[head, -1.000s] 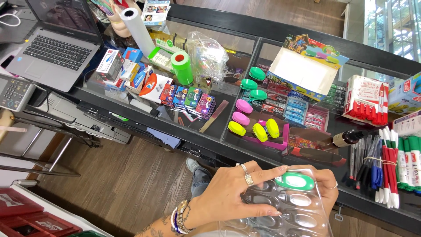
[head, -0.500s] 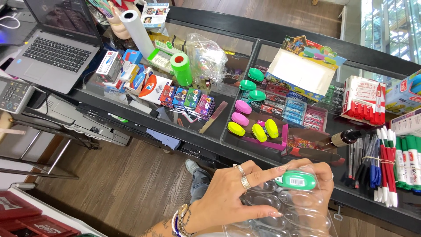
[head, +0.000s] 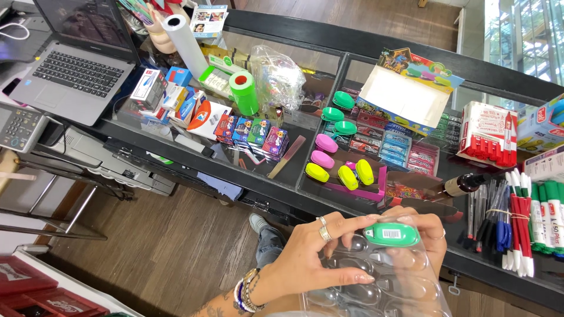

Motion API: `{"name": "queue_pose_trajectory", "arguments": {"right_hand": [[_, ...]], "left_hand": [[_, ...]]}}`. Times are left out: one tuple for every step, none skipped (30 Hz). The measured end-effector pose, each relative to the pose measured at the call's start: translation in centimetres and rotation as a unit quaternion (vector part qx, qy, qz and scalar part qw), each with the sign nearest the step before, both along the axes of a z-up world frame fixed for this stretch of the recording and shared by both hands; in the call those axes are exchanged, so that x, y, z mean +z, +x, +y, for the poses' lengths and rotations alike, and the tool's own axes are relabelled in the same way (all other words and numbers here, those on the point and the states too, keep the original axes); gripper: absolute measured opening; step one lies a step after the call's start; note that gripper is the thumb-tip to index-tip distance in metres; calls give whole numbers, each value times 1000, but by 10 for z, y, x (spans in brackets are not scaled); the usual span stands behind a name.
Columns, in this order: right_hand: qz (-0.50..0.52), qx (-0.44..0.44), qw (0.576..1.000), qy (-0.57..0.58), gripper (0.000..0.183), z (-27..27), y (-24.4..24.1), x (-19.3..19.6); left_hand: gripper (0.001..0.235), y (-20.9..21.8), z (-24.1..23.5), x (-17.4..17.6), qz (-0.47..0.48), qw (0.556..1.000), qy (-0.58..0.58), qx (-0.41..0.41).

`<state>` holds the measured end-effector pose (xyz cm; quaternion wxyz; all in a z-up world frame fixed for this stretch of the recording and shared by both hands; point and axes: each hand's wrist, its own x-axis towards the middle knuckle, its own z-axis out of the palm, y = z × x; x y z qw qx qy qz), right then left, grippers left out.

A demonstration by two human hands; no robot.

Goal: Organizing small colorful egg-shaped erasers into a plastic tray on a shop counter.

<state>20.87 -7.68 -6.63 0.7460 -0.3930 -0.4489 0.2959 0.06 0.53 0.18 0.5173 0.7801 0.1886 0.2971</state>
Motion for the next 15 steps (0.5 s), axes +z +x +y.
{"name": "queue_pose_trajectory", "arguments": {"right_hand": [[7,-2,1000,-4,42,-1,0,1],[14,-4,1000,-8,42,-1,-1,1],[14,-5,1000,-8,42,-1,0,3],[-5,-3,1000,-4,41,-1,0,5],[-24,-2,1000,2,39,0,0,6],[-24,-2,1000,1,39,-1,0,5],[-18,0,1000,3,40,-1,1,4],[-13,1,1000,4,40,-1,1,2],[-13,2,1000,4,40,0,4,-3],[-6,12,1000,13,44,0,7,-8],[1,22,1000,22,47,1,10,-13],[1,22,1000,22,47,2,13,-18],[17,35,999,20,54,3,16,-23],[32,47,998,18,61,4,19,-28],[32,47,998,18,61,7,19,-26]], "left_hand": [[74,0,0,-1,1,1000,3,3],[74,1,-1,-2,1,1000,7,6],[74,1,0,0,1,1000,6,6],[74,0,0,2,6,1000,8,6],[74,0,0,3,12,1000,10,6],[74,-1,0,3,12,1000,10,6],[74,-1,1,3,11,1000,10,4],[73,-2,1,2,10,1000,10,1],[73,-3,1,3,10,1000,10,2],[73,-4,1,4,18,1000,8,-4],[73,-5,1,4,25,1000,7,-10],[73,-6,1,6,25,1000,7,-10],[73,-7,1,7,14,999,-3,-34],[74,-9,1,9,2,998,-12,-59],[74,-9,1,15,2,998,-12,-59]]}}
